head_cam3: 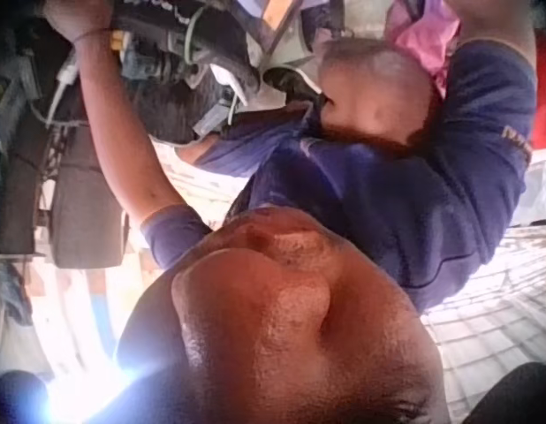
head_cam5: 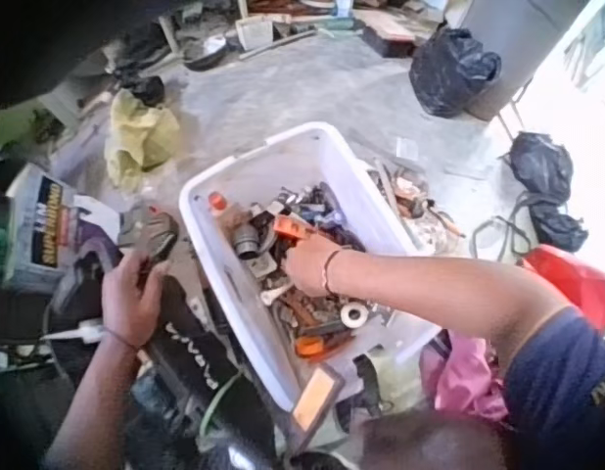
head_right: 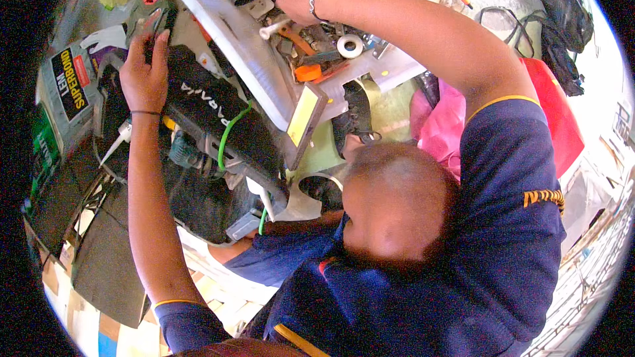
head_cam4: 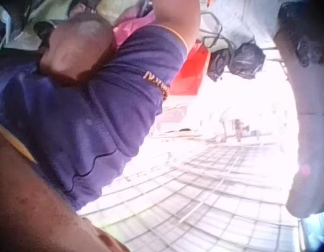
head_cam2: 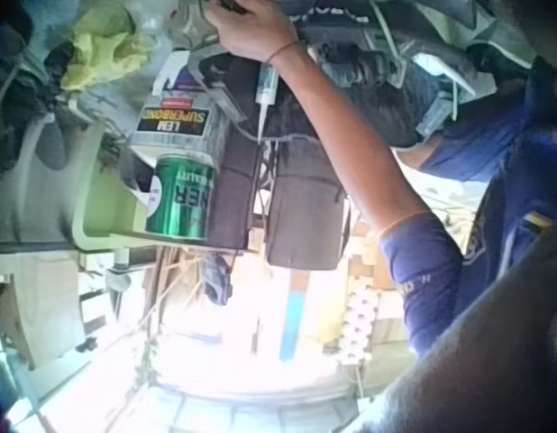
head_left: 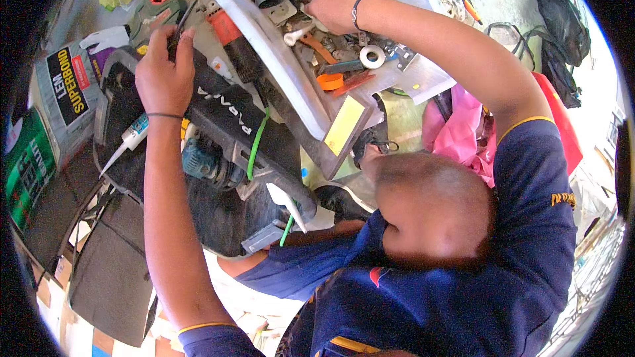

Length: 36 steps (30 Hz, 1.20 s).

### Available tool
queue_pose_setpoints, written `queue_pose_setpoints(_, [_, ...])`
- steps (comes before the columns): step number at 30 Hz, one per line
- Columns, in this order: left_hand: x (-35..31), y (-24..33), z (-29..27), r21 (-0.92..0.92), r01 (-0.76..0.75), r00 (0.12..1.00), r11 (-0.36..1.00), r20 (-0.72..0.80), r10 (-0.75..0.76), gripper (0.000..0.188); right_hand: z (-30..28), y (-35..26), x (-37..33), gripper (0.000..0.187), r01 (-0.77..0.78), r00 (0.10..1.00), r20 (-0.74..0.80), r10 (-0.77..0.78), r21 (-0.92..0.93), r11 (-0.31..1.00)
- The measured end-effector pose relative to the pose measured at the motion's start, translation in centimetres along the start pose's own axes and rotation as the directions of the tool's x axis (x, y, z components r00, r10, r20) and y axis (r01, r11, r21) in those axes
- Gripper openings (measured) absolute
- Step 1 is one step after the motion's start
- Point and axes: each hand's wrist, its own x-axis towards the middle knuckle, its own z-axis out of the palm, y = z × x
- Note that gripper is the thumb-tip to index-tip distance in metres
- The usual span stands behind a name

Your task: The person searches through a toolbox for items, picks up a small piece, and then sits down to work on a power drill using a chuck key.

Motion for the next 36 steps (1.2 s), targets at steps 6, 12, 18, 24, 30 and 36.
queue_pose_setpoints(6, [-0.1, 0.8, 0.2, -0.062, 0.06, 0.998, 0.996, -0.02, -0.061, 0.03, 6.6, -1.2, 1.1, 0.077, 0.207, 0.897, -0.379, -0.228, -0.095, 0.974])
queue_pose_setpoints(12, [-0.5, 1.6, -1.7, -0.303, -0.02, 0.956, 0.953, -0.284, -0.07, 0.018, 3.5, -2.1, 0.9, 0.062, 0.193, 0.953, -0.195, -0.231, -0.199, 0.961])
queue_pose_setpoints(18, [-6.3, -3.2, -7.4, -0.426, 0.006, 0.774, 0.905, -0.571, -0.274, 0.01, 3.5, -1.1, 1.7, 0.053, 0.223, 0.967, -0.078, -0.242, -0.197, 0.955])
queue_pose_setpoints(24, [-25.3, -13.0, -13.1, -0.417, 0.571, 0.421, 0.707, -0.591, -0.688, 0.03, -1.2, 0.6, -2.1, 0.035, 0.164, 0.963, -0.239, -0.128, 0.14, 0.977])
queue_pose_setpoints(30, [-33.1, -14.5, -7.4, -0.362, 0.768, 0.317, 0.528, -0.501, -0.805, 0.038, -13.6, -10.0, -8.6, 0.028, 0.442, 0.668, -0.643, -0.375, -0.062, 0.895])
queue_pose_setpoints(36, [-31.2, -14.0, -6.2, -0.131, 0.837, 0.395, 0.531, -0.525, -0.754, 0.038, -13.6, -28.3, -3.8, 0.062, 0.596, 0.241, -0.295, -0.925, -0.707, 0.381])
